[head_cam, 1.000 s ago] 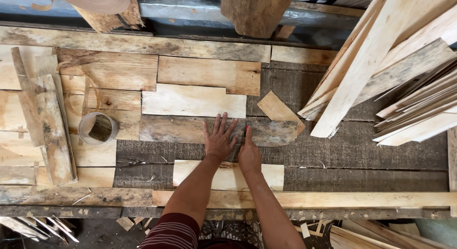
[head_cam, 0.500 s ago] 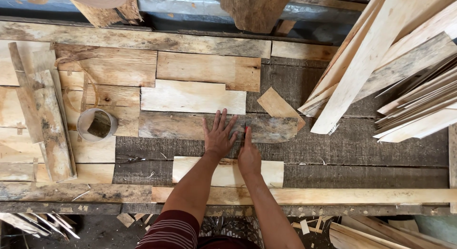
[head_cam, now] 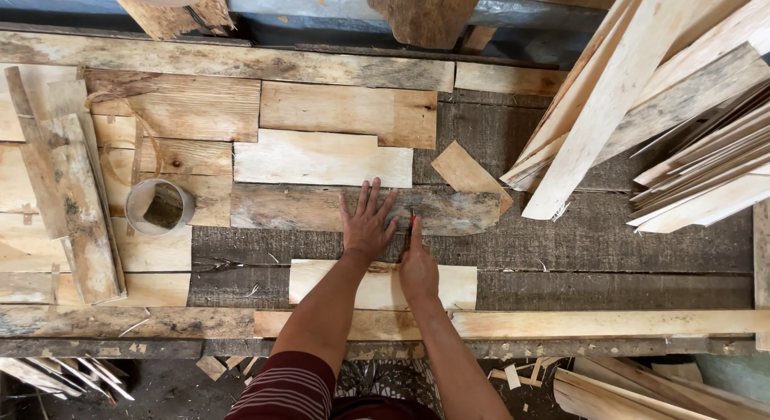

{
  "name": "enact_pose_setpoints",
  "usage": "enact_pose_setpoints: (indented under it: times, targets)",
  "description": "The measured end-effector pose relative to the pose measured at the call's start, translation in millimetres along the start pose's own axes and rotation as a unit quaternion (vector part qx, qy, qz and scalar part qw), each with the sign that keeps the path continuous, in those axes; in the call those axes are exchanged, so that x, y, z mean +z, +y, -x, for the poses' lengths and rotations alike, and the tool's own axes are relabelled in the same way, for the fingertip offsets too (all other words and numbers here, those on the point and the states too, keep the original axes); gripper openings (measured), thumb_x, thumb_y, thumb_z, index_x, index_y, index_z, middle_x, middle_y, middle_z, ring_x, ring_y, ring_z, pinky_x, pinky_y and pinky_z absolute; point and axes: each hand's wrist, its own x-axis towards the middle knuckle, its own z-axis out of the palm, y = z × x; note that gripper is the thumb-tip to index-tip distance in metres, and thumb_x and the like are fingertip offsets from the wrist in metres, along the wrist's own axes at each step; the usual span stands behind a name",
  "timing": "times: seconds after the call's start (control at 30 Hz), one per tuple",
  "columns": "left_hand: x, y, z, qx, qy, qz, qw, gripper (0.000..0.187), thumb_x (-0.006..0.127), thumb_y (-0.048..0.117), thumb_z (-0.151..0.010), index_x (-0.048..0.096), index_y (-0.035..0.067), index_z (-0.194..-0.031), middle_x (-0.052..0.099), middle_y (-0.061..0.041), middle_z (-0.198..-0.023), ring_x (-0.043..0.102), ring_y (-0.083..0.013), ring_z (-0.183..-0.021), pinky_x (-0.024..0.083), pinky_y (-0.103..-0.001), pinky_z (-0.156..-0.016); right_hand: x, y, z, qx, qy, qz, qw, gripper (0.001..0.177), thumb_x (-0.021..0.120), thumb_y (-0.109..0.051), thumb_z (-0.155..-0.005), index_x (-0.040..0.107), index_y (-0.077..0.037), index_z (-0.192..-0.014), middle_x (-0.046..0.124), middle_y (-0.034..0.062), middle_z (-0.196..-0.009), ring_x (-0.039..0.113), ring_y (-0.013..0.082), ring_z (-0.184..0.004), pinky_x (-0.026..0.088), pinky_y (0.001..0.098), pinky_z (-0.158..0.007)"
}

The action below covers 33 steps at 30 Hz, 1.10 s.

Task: Use a utility knife to cut and fit thin wood strips into gaps on a wooden surface for repair.

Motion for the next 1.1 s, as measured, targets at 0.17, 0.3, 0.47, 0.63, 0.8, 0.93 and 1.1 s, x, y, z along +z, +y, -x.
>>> enact_pose_setpoints:
  times: [0.17,0.3,0.47,0.63,0.8,0.93,1.1]
  targets:
    - [3.5,-0.3,0.9,0.002,0.01,0.006,1.0,0.063,0.026,0.057,-0.105,0.01,0.041,-0.164,-0.002,0.0,-0.174,-0.003,-0.0231,-0.16,-0.004,-0.072,-0.12,4.4,4.8,5.6,-0.017,0.021,-0.003,1.0,0.086,0.057,-0.008,-0.1,0.002,-0.01,-0.166,0.071,0.022,-0.089,0.071,0.0342,-0.068,0.058,0.0423,-0.053]
    - [3.9,-1.0,-0.6,0.002,0.015,0.007,1.0,0.063,0.027,0.057,-0.105,0.012,0.041,-0.164,-0.001,-0.001,-0.174,-0.002,-0.0233,-0.16,-0.004,-0.072,-0.119,8.4,8.6,3.6,-0.036,0.04,-0.008,0.999,0.086,0.058,-0.008,-0.099,0.003,-0.009,-0.166,0.071,0.023,-0.09,0.071,0.0352,-0.068,0.058,0.0432,-0.053]
    - [4.7,-1.2,-0.6,0.004,0.022,0.015,1.0,0.063,0.029,0.057,-0.105,0.013,0.041,-0.164,0.0,-0.001,-0.174,-0.001,-0.0232,-0.16,-0.004,-0.072,-0.119,1.9,2.6,15.4,-0.021,0.025,-0.002,0.999,0.087,0.059,-0.01,-0.099,0.003,-0.01,-0.166,0.071,0.0232,-0.089,0.071,0.0353,-0.067,0.058,0.0437,-0.052]
    - [5.5,-2.0,-0.7,0.007,0.035,0.02,0.999,0.063,0.03,0.056,-0.105,0.013,0.041,-0.164,0.001,-0.001,-0.174,-0.001,-0.0237,-0.16,-0.003,-0.072,-0.119,1.8,3.7,26.9,0.001,-0.001,-0.008,1.0,0.09,0.061,-0.012,-0.098,0.003,-0.009,-0.166,0.071,0.0212,-0.084,0.069,0.0339,-0.065,0.056,0.0433,-0.052]
    - [12.0,-2.2,-1.9,0.008,0.033,0.006,0.999,0.063,0.027,0.058,-0.105,0.011,0.042,-0.164,-0.001,-0.001,-0.174,-0.002,-0.0228,-0.159,-0.004,-0.071,-0.119,-4.6,-0.7,36.3,0.015,-0.028,-0.025,0.999,0.086,0.057,-0.012,-0.101,0.001,-0.01,-0.166,0.07,0.0172,-0.083,0.067,0.0292,-0.06,0.054,0.0413,-0.048]
    - [5.6,-0.9,0.0,0.006,0.013,-0.006,1.0,0.063,0.025,0.059,-0.105,0.009,0.042,-0.164,-0.002,-0.001,-0.174,-0.004,-0.0226,-0.159,-0.004,-0.071,-0.119,3.2,3.9,38.0,0.017,-0.028,-0.034,0.999,0.085,0.056,-0.012,-0.102,0.0,-0.01,-0.166,0.07,0.0173,-0.084,0.067,0.0275,-0.059,0.054,0.0397,-0.048]
    - [29.7,-7.2,-5.0,0.023,0.086,-0.032,0.996,0.065,0.028,0.062,-0.105,0.01,0.041,-0.165,-0.002,-0.003,-0.173,-0.003,-0.0253,-0.159,-0.002,-0.073,-0.118,10.2,7.9,36.4,-0.004,0.002,-0.026,1.0,0.086,0.057,-0.012,-0.1,0.001,-0.008,-0.165,0.07,0.0187,-0.084,0.068,0.0287,-0.06,0.056,0.0397,-0.048]
